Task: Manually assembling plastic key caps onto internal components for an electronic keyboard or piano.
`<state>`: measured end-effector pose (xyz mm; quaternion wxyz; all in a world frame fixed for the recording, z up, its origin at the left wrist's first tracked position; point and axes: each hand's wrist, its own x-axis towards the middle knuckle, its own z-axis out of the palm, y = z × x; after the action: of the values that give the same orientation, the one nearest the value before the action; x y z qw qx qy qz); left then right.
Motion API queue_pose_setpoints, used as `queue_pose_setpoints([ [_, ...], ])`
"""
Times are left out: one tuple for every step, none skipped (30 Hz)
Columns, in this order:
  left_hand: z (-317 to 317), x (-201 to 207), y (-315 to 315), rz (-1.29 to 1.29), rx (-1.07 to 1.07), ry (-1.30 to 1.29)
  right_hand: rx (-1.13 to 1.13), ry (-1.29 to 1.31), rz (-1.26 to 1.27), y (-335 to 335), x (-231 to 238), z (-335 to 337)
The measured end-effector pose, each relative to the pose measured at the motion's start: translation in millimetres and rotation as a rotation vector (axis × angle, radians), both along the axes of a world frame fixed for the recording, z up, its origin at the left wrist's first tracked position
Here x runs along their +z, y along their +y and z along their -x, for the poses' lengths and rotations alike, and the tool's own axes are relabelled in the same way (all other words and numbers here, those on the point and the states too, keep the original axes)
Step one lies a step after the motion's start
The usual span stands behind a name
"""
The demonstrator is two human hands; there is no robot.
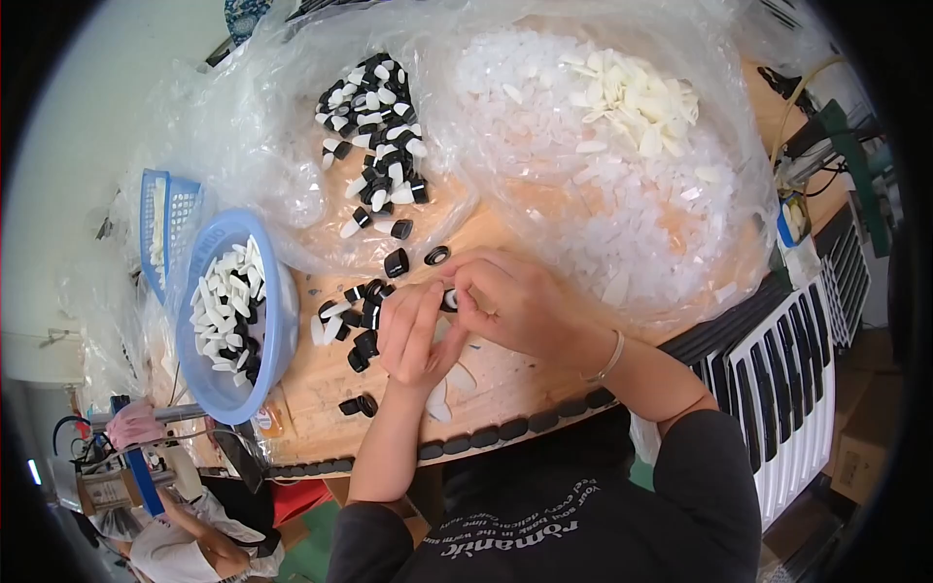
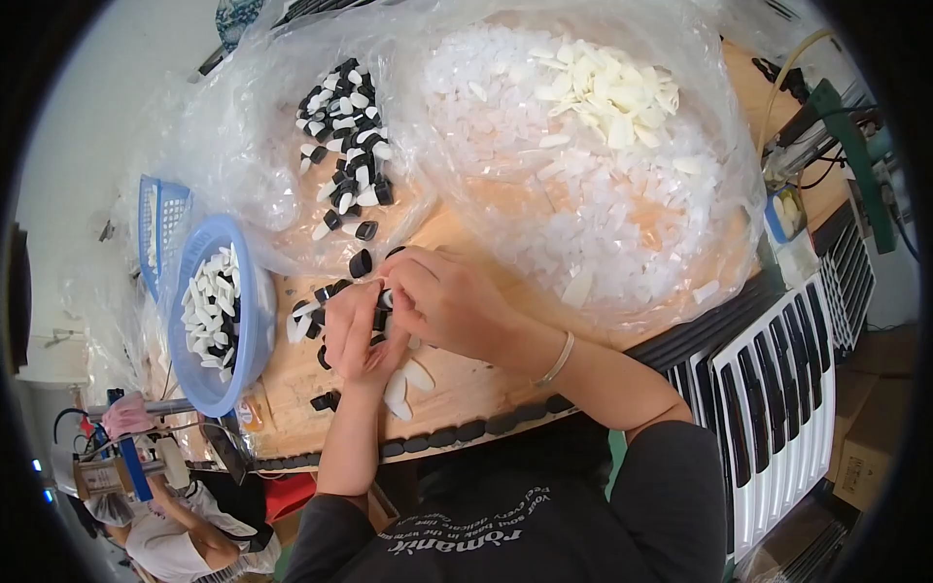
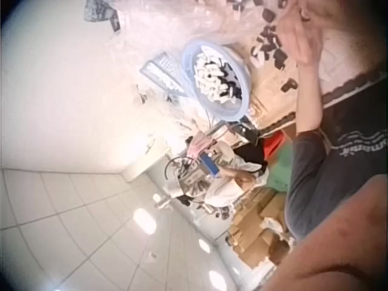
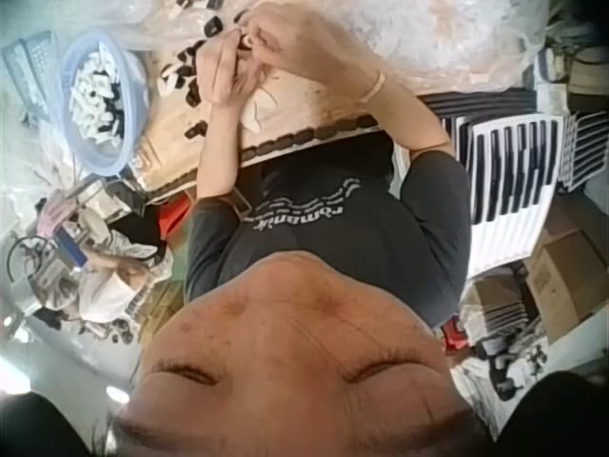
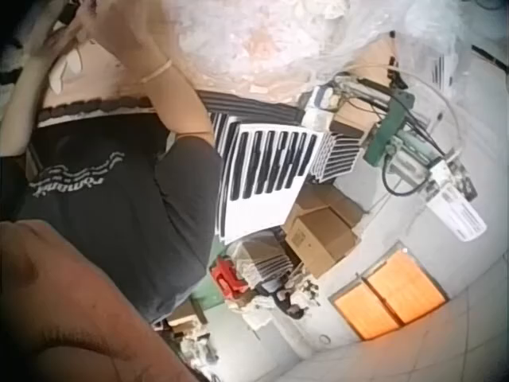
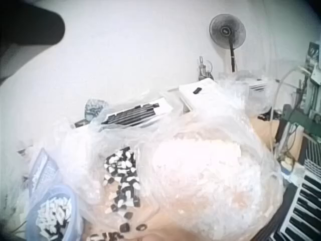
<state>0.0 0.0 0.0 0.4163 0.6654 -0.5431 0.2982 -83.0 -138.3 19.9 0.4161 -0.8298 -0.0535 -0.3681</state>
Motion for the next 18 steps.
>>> queue_pose_setpoints([
  [1.0, 1.3, -0.6, 0.0, -0.008, 0.012, -0.028, 0.045, -0.02, 0.7, 0.3, 0.5],
  [1.3, 2.5, -0.6, 0.001, -0.016, 0.025, -0.055, 0.09, -0.04, 1.4, 0.6, 1.1],
  [0.9, 2.9, -1.8, 0.003, -0.014, 0.024, -0.054, 0.089, -0.039, 0.8, 0.4, 1.8],
  [0.4, 3.1, -2.8, -0.002, -0.014, 0.004, -0.056, 0.121, -0.03, 0.3, 0.3, 2.9],
  [-0.2, 2.9, -3.7, -0.006, -0.013, -0.016, -0.057, 0.153, -0.021, -0.4, -0.1, 3.5],
  [-0.2, 2.8, -3.5, -0.008, -0.012, -0.015, -0.056, 0.153, -0.022, -0.5, -0.8, 3.5],
  [0.1, 2.6, -3.3, -0.004, -0.008, -0.018, -0.021, 0.141, -0.075, -1.0, -1.8, 3.0],
  [0.2, 2.6, -2.9, -0.001, -0.005, -0.02, 0.014, 0.128, -0.128, -1.4, -2.4, 2.5],
  [0.1, 2.4, -2.8, -0.002, -0.003, -0.019, 0.015, 0.129, -0.129, -1.7, -2.4, 2.3],
  [0.0, 2.2, -2.7, 0.0, -0.01, -0.013, 0.024, 0.133, -0.149, -2.0, -2.0, 2.1],
  [0.1, 2.1, -2.4, 0.003, -0.016, -0.007, 0.032, 0.137, -0.169, -2.3, -1.4, 2.1],
  [0.0, 2.5, -1.8, 0.002, -0.014, -0.006, 0.034, 0.138, -0.17, -2.7, 0.9, 2.0],
  [0.2, 3.4, -1.4, -0.002, -0.014, 0.0, 0.05, 0.1, -0.131, -3.2, 4.3, 2.2],
  [0.2, 4.1, -0.9, -0.005, -0.013, 0.006, 0.066, 0.062, -0.093, -3.7, 6.0, 1.9],
  [0.5, 4.4, -0.8, -0.005, -0.012, 0.008, 0.067, 0.064, -0.093, -4.2, 5.3, 1.7],
  [0.5, 4.6, -0.8, -0.005, -0.015, 0.016, 0.081, 0.036, -0.077, -4.8, 4.0, 1.3],
  [0.6, 4.8, -0.8, -0.006, -0.017, 0.023, 0.095, 0.008, -0.061, -5.3, 2.5, 0.8],
  [0.7, 4.8, -0.8, -0.005, -0.015, 0.024, 0.096, 0.01, -0.061, -5.7, 0.1, -0.2],
])
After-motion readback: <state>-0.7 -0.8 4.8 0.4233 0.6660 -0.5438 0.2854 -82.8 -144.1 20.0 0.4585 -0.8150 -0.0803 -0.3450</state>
